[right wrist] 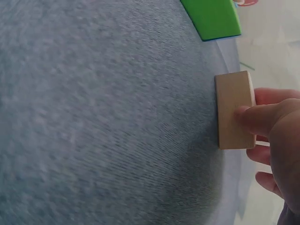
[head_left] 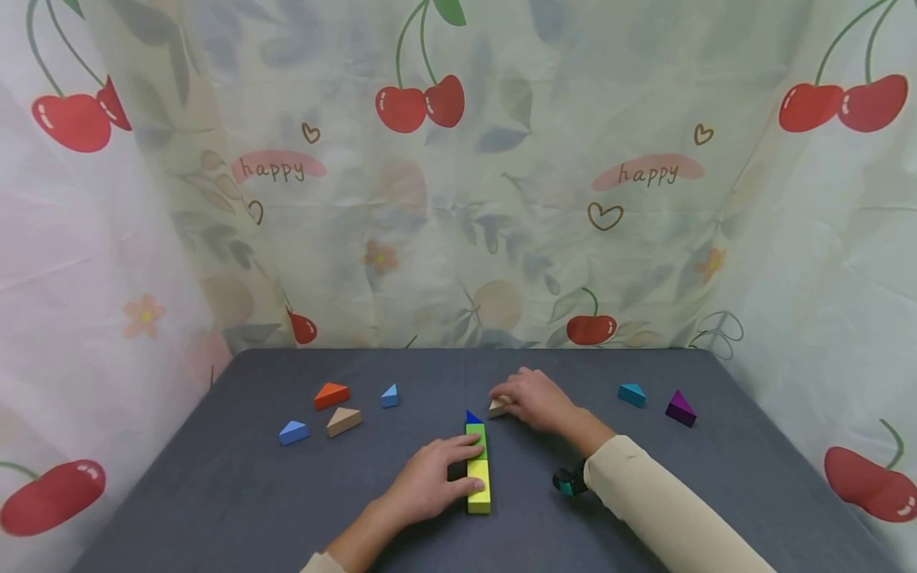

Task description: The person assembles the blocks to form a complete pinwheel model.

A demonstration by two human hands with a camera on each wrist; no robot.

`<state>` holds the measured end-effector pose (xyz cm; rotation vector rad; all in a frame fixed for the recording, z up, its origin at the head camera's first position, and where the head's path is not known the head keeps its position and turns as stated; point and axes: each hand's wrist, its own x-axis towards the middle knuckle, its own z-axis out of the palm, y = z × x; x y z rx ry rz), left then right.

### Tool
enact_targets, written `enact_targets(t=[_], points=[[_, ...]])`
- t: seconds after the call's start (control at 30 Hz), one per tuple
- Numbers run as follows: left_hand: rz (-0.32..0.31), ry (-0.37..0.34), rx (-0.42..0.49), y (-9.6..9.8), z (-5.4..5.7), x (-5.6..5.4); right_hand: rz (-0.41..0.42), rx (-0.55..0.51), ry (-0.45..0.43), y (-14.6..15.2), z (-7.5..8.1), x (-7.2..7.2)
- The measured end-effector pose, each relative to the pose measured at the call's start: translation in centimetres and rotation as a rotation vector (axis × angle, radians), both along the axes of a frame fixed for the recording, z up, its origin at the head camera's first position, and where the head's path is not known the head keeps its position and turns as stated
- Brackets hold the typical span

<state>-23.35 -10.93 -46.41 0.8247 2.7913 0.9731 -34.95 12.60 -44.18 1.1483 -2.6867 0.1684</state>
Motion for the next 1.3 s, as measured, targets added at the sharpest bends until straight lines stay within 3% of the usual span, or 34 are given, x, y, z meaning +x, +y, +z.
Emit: enact_targets(t=[0.27,0.57,0.9,1.1,1.3], points=[[-0.008,0.009,0.009,0.0,-0.1,-0.1,-0.064,-0.044,-0.034,0.0,-0.4,0.4],[-0.011,0.010,0.010,0.0,-0.1,0.0,-0.218,-0.126,0.055,-0.4,-0.8,1.4],[-0.001,0.012,0.010,0.1,0.0,0.0,-0.339,-0.213,-0.049,-1.4,-1.4,2.1],[0.007,0.007,-0.002,0.1,-0.1,0.0,-0.340,-0.246,-0.107,-1.6,-1.6,1.8],[0.008,0.001,-0.002,0.0,-0.1,0.0,-0.255,-0.320,-0.150,-1.3,-1.8,1.5]])
